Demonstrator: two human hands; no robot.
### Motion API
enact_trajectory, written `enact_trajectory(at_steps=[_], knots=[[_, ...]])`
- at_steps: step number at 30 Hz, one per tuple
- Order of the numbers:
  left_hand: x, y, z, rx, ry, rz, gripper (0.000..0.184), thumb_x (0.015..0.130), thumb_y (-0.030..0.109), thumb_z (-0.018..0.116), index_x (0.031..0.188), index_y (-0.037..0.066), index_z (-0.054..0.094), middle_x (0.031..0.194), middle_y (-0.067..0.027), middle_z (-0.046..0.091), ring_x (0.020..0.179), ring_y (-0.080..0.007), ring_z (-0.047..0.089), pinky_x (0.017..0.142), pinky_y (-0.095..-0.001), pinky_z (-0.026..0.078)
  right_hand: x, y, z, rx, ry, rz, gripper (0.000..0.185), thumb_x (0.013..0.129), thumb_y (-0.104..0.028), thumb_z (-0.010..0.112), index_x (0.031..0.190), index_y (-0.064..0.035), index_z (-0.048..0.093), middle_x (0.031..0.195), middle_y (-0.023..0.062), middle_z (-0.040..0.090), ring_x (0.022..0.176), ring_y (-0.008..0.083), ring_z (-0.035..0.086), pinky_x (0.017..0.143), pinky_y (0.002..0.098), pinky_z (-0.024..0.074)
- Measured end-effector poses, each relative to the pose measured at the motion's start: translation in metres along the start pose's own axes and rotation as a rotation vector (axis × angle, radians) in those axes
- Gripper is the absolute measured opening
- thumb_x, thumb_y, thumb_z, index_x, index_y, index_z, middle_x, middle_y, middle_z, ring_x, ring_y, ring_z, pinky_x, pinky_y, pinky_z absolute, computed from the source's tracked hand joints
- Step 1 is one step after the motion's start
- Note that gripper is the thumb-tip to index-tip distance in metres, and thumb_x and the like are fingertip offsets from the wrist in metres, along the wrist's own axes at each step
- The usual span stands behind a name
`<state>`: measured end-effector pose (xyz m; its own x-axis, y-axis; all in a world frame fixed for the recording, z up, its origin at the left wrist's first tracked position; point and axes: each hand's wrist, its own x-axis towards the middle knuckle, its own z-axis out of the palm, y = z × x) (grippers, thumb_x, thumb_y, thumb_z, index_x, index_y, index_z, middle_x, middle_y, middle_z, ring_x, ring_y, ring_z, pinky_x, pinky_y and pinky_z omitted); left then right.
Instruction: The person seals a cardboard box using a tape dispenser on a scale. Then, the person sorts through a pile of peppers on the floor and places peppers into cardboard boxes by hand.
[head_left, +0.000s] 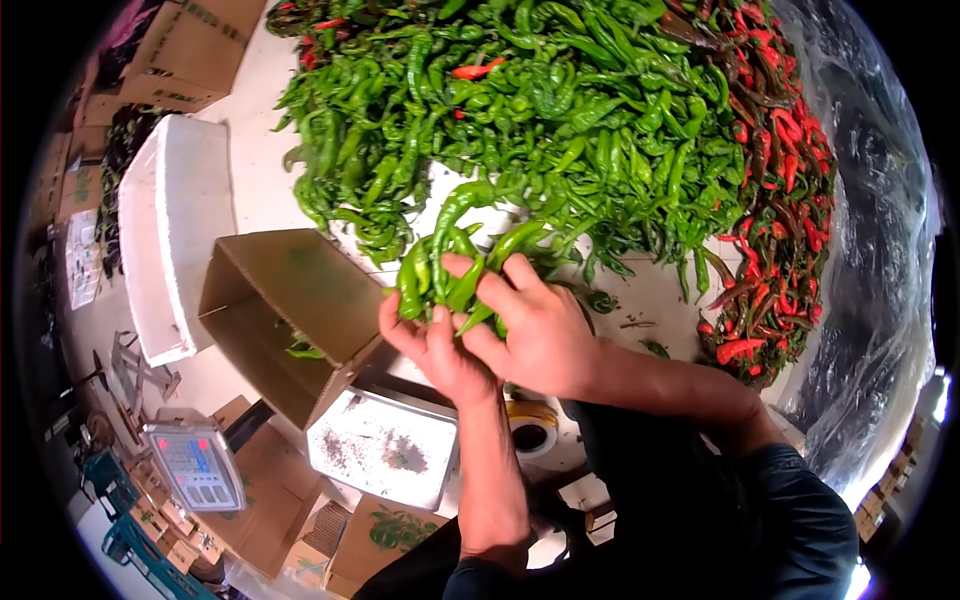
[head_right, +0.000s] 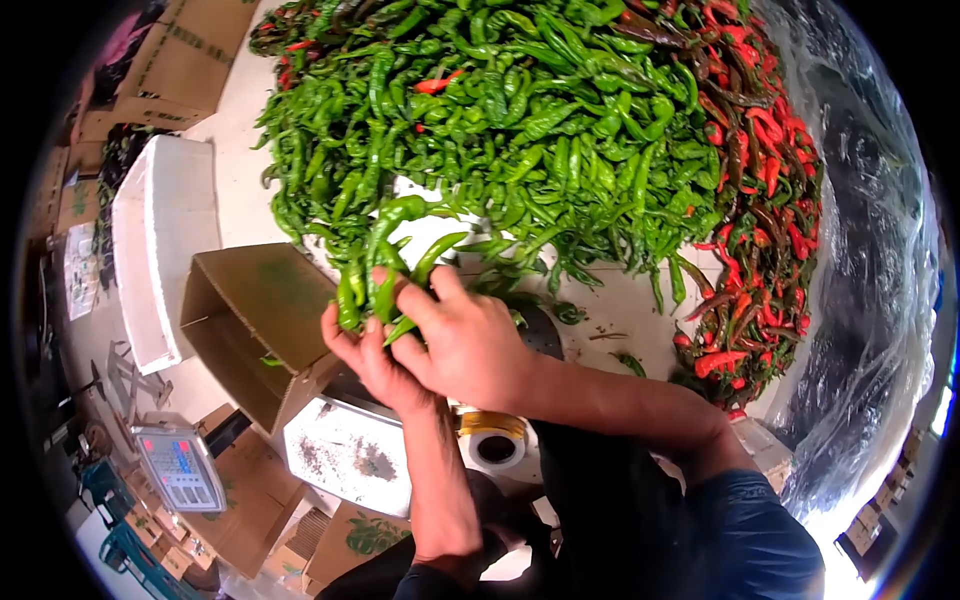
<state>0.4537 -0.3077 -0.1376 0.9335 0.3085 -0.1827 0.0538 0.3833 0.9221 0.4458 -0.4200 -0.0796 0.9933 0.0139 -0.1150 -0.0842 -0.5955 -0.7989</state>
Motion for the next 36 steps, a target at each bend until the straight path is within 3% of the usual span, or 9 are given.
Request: enact_trajectory(at_steps=[3,7,8,11,18,23,26,32,36], knots=[[0.013,0.054,-0.003,-0.052,0.001,0.24,0.049,0.094,0.003,0.048,0.142,0.011,0.037,0.139,-0.0209,0.05,0.124,-0.0313,0.054,0.108,-0.0465,0.046,0.014,-0.043,0.001,0.062,0.018,-0.178,0.055,0.09,-0.03,0.069,0.142,-0.0174,0.055,0.119,0.0165,0.054,0.081,0.0376,0.068,0.067,0.0457,0.0597],[0.029,0.101,-0.018,0.099,-0.076,0.609,0.05,0.089,-0.001,0.058,0.134,0.01,0.037,0.137,-0.0235,0.048,0.123,-0.0324,0.053,0.106,-0.0479,0.045,0.036,-0.072,0.022,0.296,0.26,-0.532,0.057,0.082,-0.008,0.077,0.132,0.0084,0.057,0.101,0.0153,0.068,0.085,0.0293,0.067,0.077,0.0366,0.0531],[0.031,0.103,-0.022,0.161,-0.091,0.69,0.047,0.089,-0.002,0.059,0.131,0.008,0.039,0.135,-0.0238,0.049,0.122,-0.0327,0.052,0.108,-0.0482,0.041,0.041,-0.069,0.03,0.309,0.333,-0.63,0.062,0.083,-0.015,0.077,0.14,-0.0021,0.055,0.107,0.0144,0.067,0.079,0.0292,0.066,0.076,0.0377,0.0554],[0.029,0.092,-0.03,0.271,-0.104,0.781,0.046,0.088,-0.002,0.063,0.127,0.007,0.041,0.132,-0.0247,0.049,0.121,-0.0337,0.051,0.109,-0.05,0.036,0.034,-0.066,0.03,0.339,0.251,-0.565,0.06,0.084,-0.011,0.075,0.139,0.0007,0.054,0.104,0.0137,0.07,0.086,0.0294,0.067,0.08,0.0369,0.0527],[-0.002,0.081,-0.041,0.332,-0.07,0.82,0.045,0.087,0.0,0.065,0.124,0.008,0.041,0.135,-0.0309,0.049,0.124,-0.0413,0.052,0.109,-0.0534,0.038,0.014,-0.04,0.044,0.397,0.182,-0.639,0.062,0.079,-0.003,0.074,0.137,0.0042,0.053,0.109,0.0159,0.07,0.088,0.0252,0.069,0.075,0.0337,0.0535],[-0.036,0.077,-0.044,0.17,0.077,0.701,0.046,0.089,0.003,0.064,0.128,0.005,0.038,0.15,-0.0454,0.021,0.136,-0.0487,0.041,0.114,-0.0547,0.035,-0.006,-0.044,0.039,0.266,0.069,-0.652,0.054,0.08,-0.002,0.072,0.131,0.0068,0.057,0.105,0.017,0.072,0.087,0.0278,0.071,0.076,0.0345,0.0565],[-0.051,0.06,-0.048,0.221,0.099,0.648,0.049,0.089,0.002,0.059,0.132,0.005,0.036,0.154,-0.0411,0.021,0.142,-0.0477,0.035,0.116,-0.0526,0.034,-0.028,-0.038,0.034,0.231,-0.028,-0.501,0.051,0.083,-0.001,0.069,0.131,0.0088,0.057,0.11,0.0194,0.071,0.094,0.029,0.071,0.086,0.037,0.0555],[-0.078,0.035,-0.039,0.112,0.103,0.45,0.055,0.088,-0.001,0.057,0.137,-0.001,0.032,0.132,-0.0257,0.045,0.119,-0.0311,0.05,0.107,-0.0467,0.04,-0.043,-0.024,0.021,0.096,-0.043,-0.409,0.055,0.083,-0.007,0.071,0.133,0.0103,0.055,0.114,0.0211,0.07,0.099,0.0291,0.07,0.092,0.0381,0.0535],[-0.061,0.053,-0.039,0.086,0.078,0.568,0.055,0.088,0.003,0.06,0.136,0.006,0.034,0.141,-0.036,0.041,0.123,-0.0446,0.05,0.106,-0.0581,0.037,-0.031,-0.036,0.02,0.174,-0.059,-0.491,0.052,0.083,-0.009,0.073,0.129,0.0098,0.059,0.111,0.022,0.07,0.099,0.0303,0.07,0.091,0.0375,0.053]])
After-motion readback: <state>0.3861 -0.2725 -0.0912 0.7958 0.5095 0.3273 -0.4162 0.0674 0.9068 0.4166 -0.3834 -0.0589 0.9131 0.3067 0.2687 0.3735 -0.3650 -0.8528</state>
